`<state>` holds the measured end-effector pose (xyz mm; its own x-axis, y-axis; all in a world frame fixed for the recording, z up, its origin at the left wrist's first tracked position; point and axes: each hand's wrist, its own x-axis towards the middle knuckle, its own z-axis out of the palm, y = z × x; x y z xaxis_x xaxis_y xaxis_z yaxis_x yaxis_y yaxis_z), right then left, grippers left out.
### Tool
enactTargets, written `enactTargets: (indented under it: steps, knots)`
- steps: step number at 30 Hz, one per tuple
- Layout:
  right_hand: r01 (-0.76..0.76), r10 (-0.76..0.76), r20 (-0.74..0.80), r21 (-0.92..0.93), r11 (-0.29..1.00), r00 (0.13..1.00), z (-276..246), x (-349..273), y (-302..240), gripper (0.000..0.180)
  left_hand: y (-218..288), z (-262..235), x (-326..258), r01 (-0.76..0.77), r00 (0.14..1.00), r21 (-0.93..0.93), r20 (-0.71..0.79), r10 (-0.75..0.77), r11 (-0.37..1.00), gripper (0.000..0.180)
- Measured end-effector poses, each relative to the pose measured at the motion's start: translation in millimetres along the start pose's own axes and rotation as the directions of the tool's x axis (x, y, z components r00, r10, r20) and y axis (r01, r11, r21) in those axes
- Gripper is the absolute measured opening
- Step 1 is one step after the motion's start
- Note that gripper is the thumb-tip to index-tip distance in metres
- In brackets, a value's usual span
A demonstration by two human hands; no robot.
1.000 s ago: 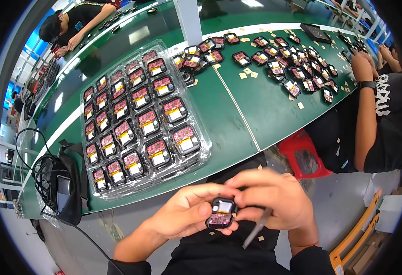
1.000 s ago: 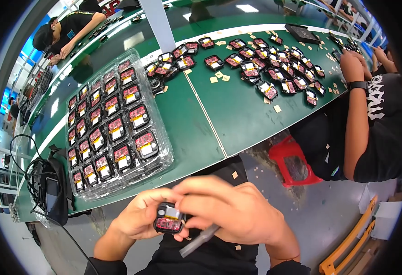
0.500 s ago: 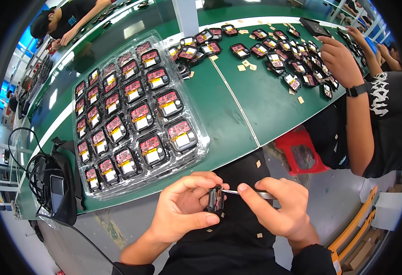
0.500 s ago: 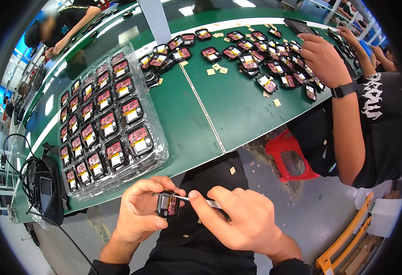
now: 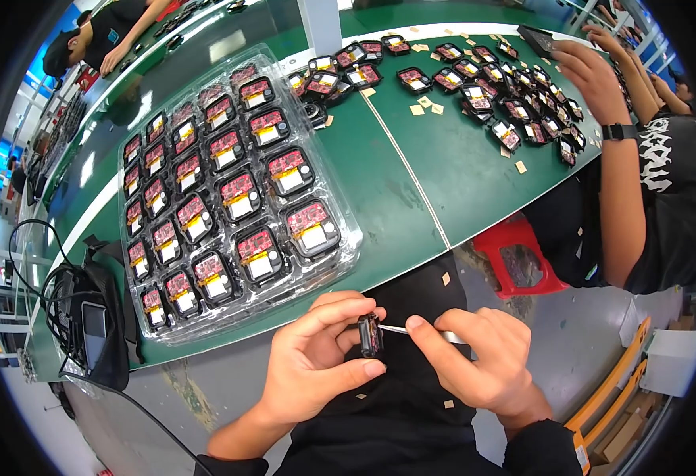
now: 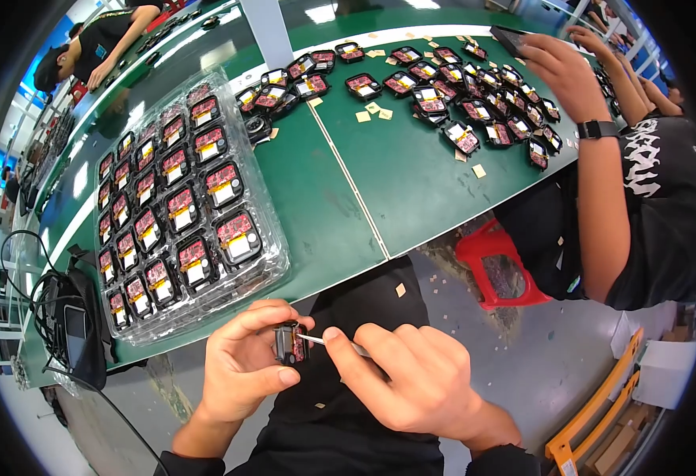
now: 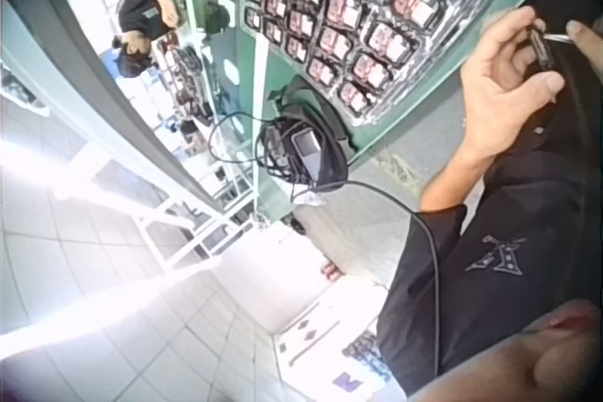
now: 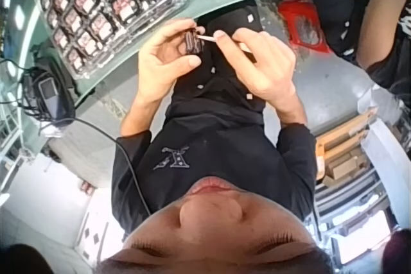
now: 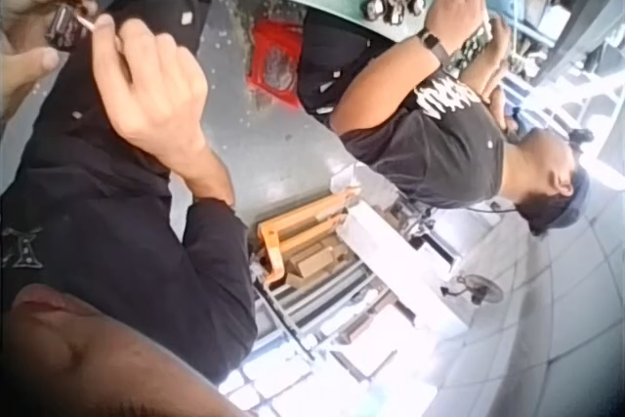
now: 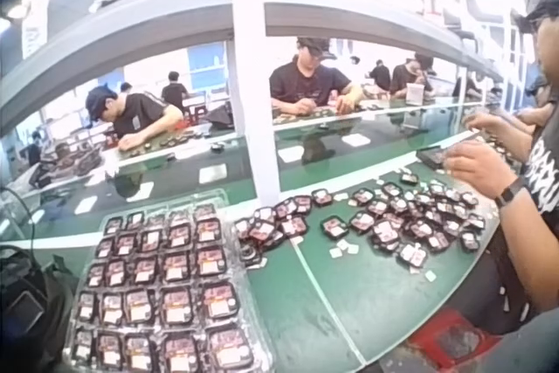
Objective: The recorder is assembling small electronic components, specifically placing items into a plastic tray.
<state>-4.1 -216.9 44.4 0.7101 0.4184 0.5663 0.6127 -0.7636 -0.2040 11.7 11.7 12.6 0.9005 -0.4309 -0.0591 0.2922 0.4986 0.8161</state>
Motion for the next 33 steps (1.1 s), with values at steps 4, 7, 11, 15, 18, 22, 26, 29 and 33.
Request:
enactTargets:
  steps: [4,7,11,15,18,22,26,29,33]
  knots:
    - [0.006,-0.006,0.017,0.003,1.0,1.0,-0.3,3.1,-1.8,0.032,3.0,-0.6,0.5,-0.025,0.998,0.086,0.066,0.02,0.996,0.061]
    - [-0.016,0.016,0.006,-0.015,1.0,1.0,2.9,1.8,-4.8,0.031,1.1,-1.8,-0.3,-0.031,0.997,0.108,0.074,0.023,0.994,0.06]
    - [-0.033,0.033,0.007,-0.019,0.999,0.999,7.2,-1.5,-5.8,0.03,-1.4,1.8,-0.7,0.024,1.0,0.009,-0.002,-0.024,1.0,0.059]
    - [-0.147,0.177,-0.103,0.245,0.958,0.979,32.9,-10.2,-1.2,0.031,-2.9,6.1,-4.6,0.108,0.992,-0.1,-0.055,-0.114,0.989,0.059]
    - [-0.175,0.216,-0.138,0.26,0.95,0.967,35.7,-11.6,-1.8,0.031,-8.9,6.6,-7.1,0.091,0.985,-0.177,-0.126,-0.114,0.98,0.059]
    - [-0.232,0.246,-0.093,0.134,0.963,0.965,26.0,-9.2,-12.5,0.031,-13.0,8.3,-11.1,0.115,0.975,-0.15,-0.172,-0.14,0.982,0.064]
    - [-0.259,0.298,-0.103,0.284,0.923,0.949,34.2,-11.7,-7.1,0.028,-13.5,8.8,-9.3,0.111,0.978,-0.143,-0.16,-0.134,0.983,0.062]
    - [-0.295,0.363,-0.102,0.405,0.865,0.926,36.4,-13.6,-6.7,0.028,-14.1,9.5,-9.7,0.114,0.98,-0.138,-0.147,-0.134,0.984,0.063]
    - [-0.333,0.393,-0.092,0.379,0.863,0.915,35.5,-15.1,-12.0,0.029,-14.5,13.2,-9.6,0.119,0.978,-0.165,-0.15,-0.144,0.979,0.064]
